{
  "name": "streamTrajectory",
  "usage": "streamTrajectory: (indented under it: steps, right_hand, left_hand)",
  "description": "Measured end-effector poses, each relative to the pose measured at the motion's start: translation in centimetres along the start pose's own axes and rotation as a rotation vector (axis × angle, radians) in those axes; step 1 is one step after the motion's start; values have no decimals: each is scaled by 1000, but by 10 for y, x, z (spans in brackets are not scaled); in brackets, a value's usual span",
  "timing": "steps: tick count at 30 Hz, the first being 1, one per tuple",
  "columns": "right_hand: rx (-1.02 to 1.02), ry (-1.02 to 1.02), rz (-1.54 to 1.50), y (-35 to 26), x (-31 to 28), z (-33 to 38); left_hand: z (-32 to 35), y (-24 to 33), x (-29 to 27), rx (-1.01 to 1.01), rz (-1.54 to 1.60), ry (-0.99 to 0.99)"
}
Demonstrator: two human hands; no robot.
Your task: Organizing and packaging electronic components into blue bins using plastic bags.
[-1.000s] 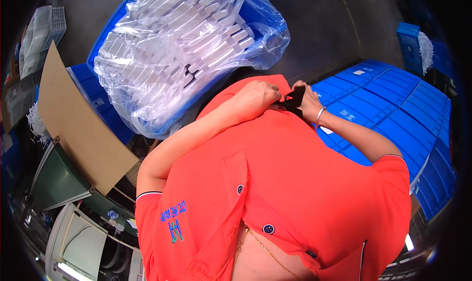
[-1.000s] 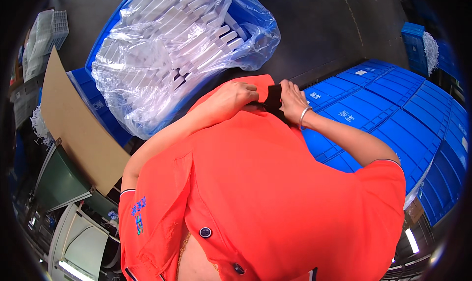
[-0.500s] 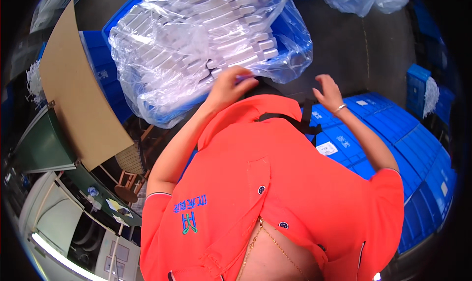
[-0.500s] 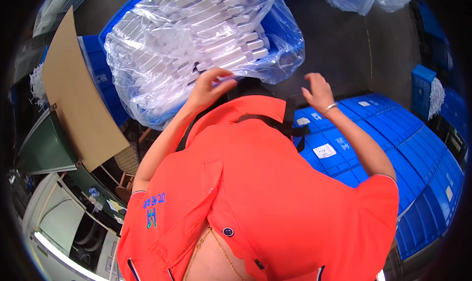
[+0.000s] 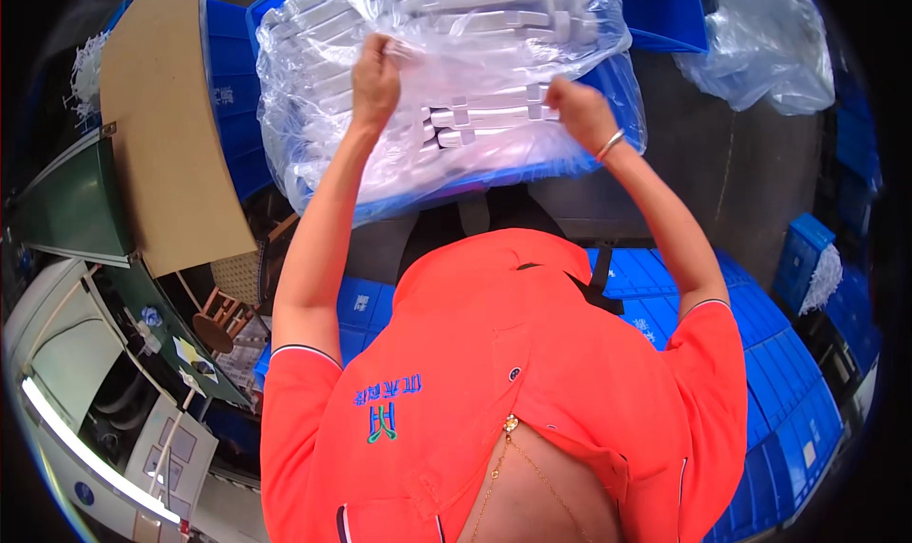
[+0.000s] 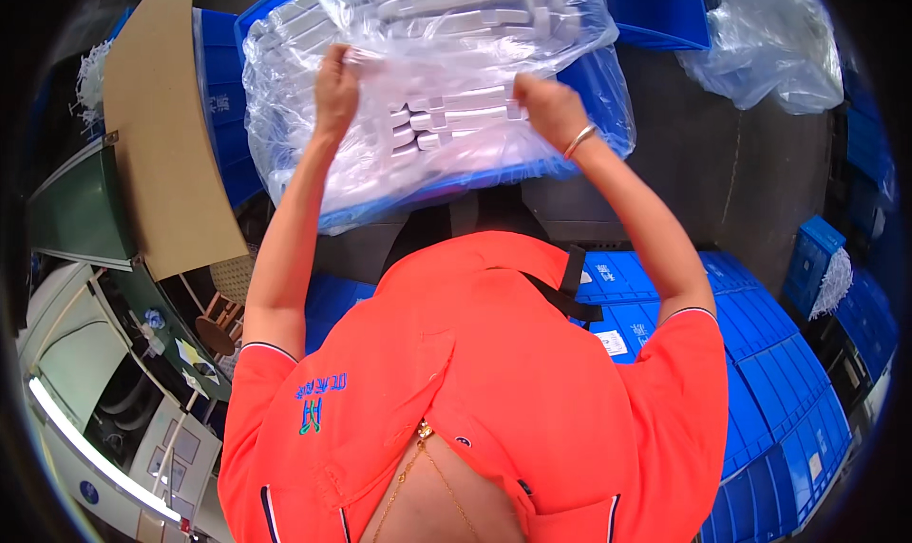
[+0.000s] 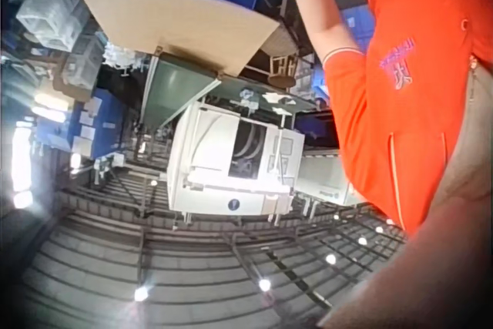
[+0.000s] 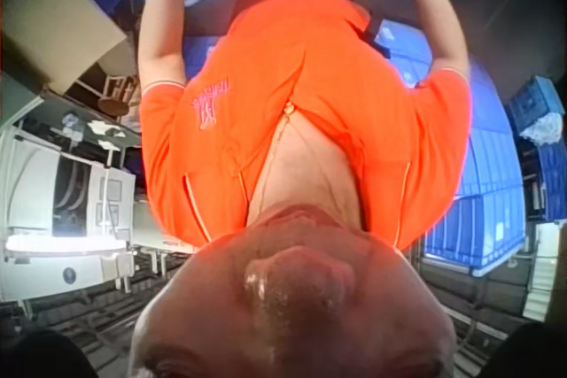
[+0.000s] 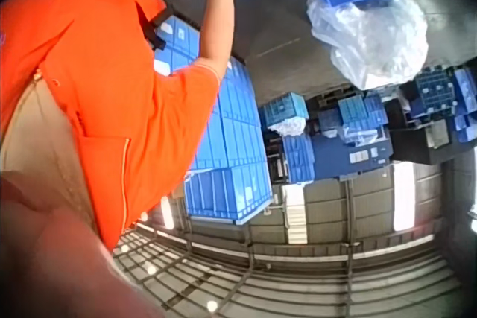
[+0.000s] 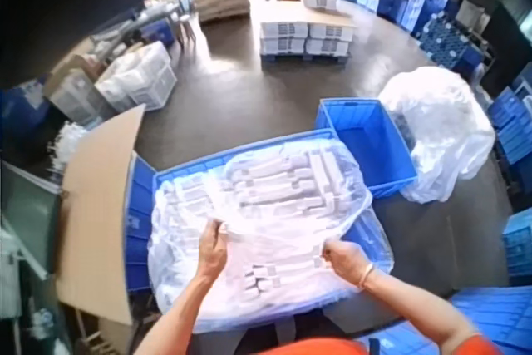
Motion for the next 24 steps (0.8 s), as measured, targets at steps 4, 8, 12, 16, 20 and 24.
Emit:
streamTrajectory:
  steps: [4, 8, 12, 16, 20, 24]
  right_hand:
    - [121, 395, -185, -15, -72, -57]
    - [-469, 57, 29, -92, 8, -9]
    - [-553, 34, 320, -83, 97, 42]
    - [-548, -451, 284, -58, 123, 60]
    - [-366, -58, 44, -43, 61, 6]
    - [286, 685, -337, -5, -40, -13]
  left_hand:
    - [-13, 7, -25, -158, 780, 26]
    - [-10, 16, -39, -120, 787, 66]
    - [-9, 38, -46, -82, 781, 71]
    - [2, 54, -54, -47, 688, 159]
    - [21, 38, -45, -33, 504, -19]
    - [44, 33, -30, -134, 452, -79]
Point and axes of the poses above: each hand's wrist, its own z-axis away from the middle knuckle, its own x-axis out of the palm, y = z × x, the point moved 4 cm from there along -z, towards the middle knuckle, and after that the axes turned 9 degrees about z, right-handed, at the moved point
